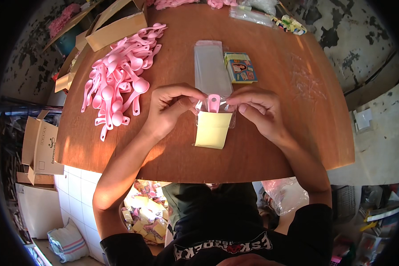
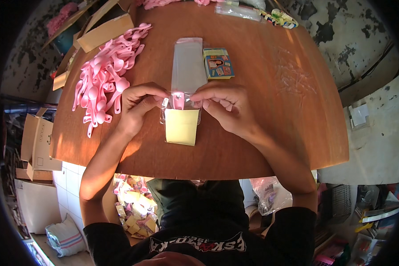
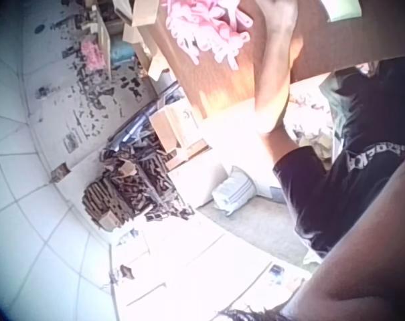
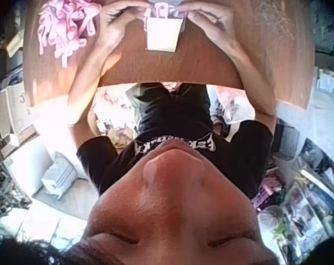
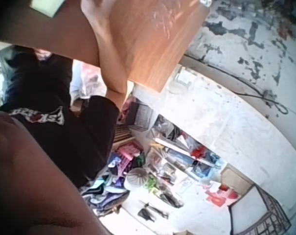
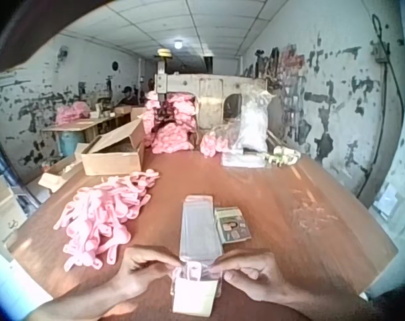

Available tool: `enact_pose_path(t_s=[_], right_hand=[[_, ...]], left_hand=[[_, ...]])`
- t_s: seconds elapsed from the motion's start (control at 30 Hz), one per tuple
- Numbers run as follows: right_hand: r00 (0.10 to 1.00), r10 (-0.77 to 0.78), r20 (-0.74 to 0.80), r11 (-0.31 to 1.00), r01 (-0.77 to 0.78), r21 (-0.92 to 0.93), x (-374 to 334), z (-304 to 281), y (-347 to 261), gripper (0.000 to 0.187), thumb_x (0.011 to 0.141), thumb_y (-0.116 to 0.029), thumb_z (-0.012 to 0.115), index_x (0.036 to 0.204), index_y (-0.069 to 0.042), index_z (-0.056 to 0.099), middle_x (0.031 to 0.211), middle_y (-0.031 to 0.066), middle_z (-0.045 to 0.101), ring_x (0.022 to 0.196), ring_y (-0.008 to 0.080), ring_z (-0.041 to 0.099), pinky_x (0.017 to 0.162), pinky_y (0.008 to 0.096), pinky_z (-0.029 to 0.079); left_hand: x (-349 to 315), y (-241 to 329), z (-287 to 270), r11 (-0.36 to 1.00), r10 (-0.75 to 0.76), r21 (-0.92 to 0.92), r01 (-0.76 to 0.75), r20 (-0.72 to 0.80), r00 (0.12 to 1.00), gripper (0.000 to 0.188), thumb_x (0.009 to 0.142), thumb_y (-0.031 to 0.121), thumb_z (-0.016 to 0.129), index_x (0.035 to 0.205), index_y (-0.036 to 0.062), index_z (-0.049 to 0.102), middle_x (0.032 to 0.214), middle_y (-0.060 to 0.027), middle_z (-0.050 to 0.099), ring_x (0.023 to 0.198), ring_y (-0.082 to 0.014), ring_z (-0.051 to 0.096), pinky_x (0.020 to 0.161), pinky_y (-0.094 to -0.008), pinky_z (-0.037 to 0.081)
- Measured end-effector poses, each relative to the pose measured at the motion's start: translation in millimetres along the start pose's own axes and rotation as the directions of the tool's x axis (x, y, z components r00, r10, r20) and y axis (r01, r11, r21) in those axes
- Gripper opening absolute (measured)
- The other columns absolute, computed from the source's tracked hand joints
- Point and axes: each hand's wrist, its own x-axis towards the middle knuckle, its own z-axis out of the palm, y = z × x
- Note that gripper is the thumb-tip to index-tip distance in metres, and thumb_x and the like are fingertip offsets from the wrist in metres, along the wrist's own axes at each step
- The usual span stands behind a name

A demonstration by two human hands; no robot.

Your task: The person repeatedly picks pink plastic spoons from a pile, places each into a small clear plastic bag, and seals the bag. They then affix a yellow sticky note to the bag and set it aside. This cycle is repeated multiple times throughout the clip.

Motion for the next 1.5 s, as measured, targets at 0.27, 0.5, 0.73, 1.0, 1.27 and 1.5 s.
enact_pose_path(t_s=[0.27, 0.5, 0.73, 1.0, 1.27, 1.5], right_hand=[[1.0, -0.015, -0.008, 1.0, 0.015, -0.014, -1.0, 3.2, 6.3, 0.017, 0.086, 0.006, 0.068, 0.103, 0.005, 0.067, 0.099, 0.0093, 0.067, 0.089, 0.0125, 0.066, 0.075, 0.0249, 0.055], [0.992, 0.124, -0.021, 0.99, -0.125, -0.061, -1.7, 1.3, 6.8, 0.022, 0.083, 0.005, 0.073, 0.103, 0.003, 0.066, 0.099, 0.0065, 0.066, 0.086, 0.0105, 0.067, 0.074, 0.0225, 0.055], [0.98, 0.193, -0.047, 0.981, -0.194, -0.023, -4.0, 9.1, 1.7, 0.027, 0.083, 0.004, 0.073, 0.108, 0.002, 0.064, 0.104, 0.0062, 0.065, 0.088, 0.0115, 0.067, 0.073, 0.0231, 0.055], [0.994, 0.108, -0.033, 0.991, -0.11, -0.075, -2.6, 11.7, 2.2, 0.031, 0.086, 0.002, 0.07, 0.115, 0.003, 0.06, 0.106, 0.007, 0.064, 0.091, 0.0119, 0.067, 0.074, 0.0241, 0.056], [0.981, 0.086, -0.175, 0.985, -0.109, -0.13, 3.2, -15.9, 9.9, 0.024, 0.087, 0.001, 0.066, 0.111, 0.0, 0.064, 0.099, 0.0092, 0.065, 0.088, 0.0122, 0.066, 0.072, 0.0258, 0.056], [0.994, -0.024, 0.11, 0.807, 0.084, -0.585, 3.9, -16.5, 10.7, 0.023, 0.083, 0.001, 0.066, 0.105, -0.002, 0.065, 0.1, 0.0125, 0.064, 0.088, 0.0244, 0.066, 0.075, 0.0342, 0.056]], left_hand=[[0.3, -0.2, 1.9, 1.0, -0.021, 0.018, 0.022, -0.023, 1.0, 0.01, 0.09, -0.003, 0.065, 0.1, -0.0051, 0.067, 0.092, -0.0099, 0.07, 0.08, -0.012, 0.066, 0.067, -0.0246, 0.055], [3.7, 1.7, 0.9, 0.997, -0.059, 0.051, 0.06, -0.022, 0.998, 0.016, 0.089, -0.006, 0.065, 0.105, -0.0049, 0.065, 0.091, -0.0083, 0.07, 0.078, -0.0095, 0.066, 0.065, -0.0231, 0.054], [5.4, 2.4, -3.4, 0.998, -0.027, 0.057, 0.028, -0.005, 1.0, 0.033, 0.09, -0.005, 0.065, 0.121, -0.0024, 0.058, 0.092, -0.0068, 0.069, 0.083, -0.0093, 0.065, 0.067, -0.0227, 0.053], [7.4, 12.7, -0.3, 0.947, -0.319, 0.105, 0.304, 0.185, 0.929, 0.067, 0.08, -0.004, 0.076, 0.138, 0.0045, 0.044, 0.103, -0.0048, 0.066, 0.095, -0.0106, 0.064, 0.082, -0.0258, 0.056], [-92.3, 92.1, -11.8, 0.955, -0.29, 0.149, 0.258, 0.263, 0.92, 0.064, 0.074, -0.006, 0.08, 0.132, 0.0018, 0.053, 0.101, -0.0081, 0.068, 0.09, -0.0135, 0.068, 0.067, -0.0225, 0.057], [-272.7, 48.6, -31.3, 0.118, -0.8, 0.689, 0.715, -0.361, 0.479, 0.075, 0.069, 0.005, 0.083, 0.135, 0.0062, 0.049, 0.103, -0.0193, 0.07, 0.083, -0.0313, 0.071, 0.073, -0.0387, 0.057]])
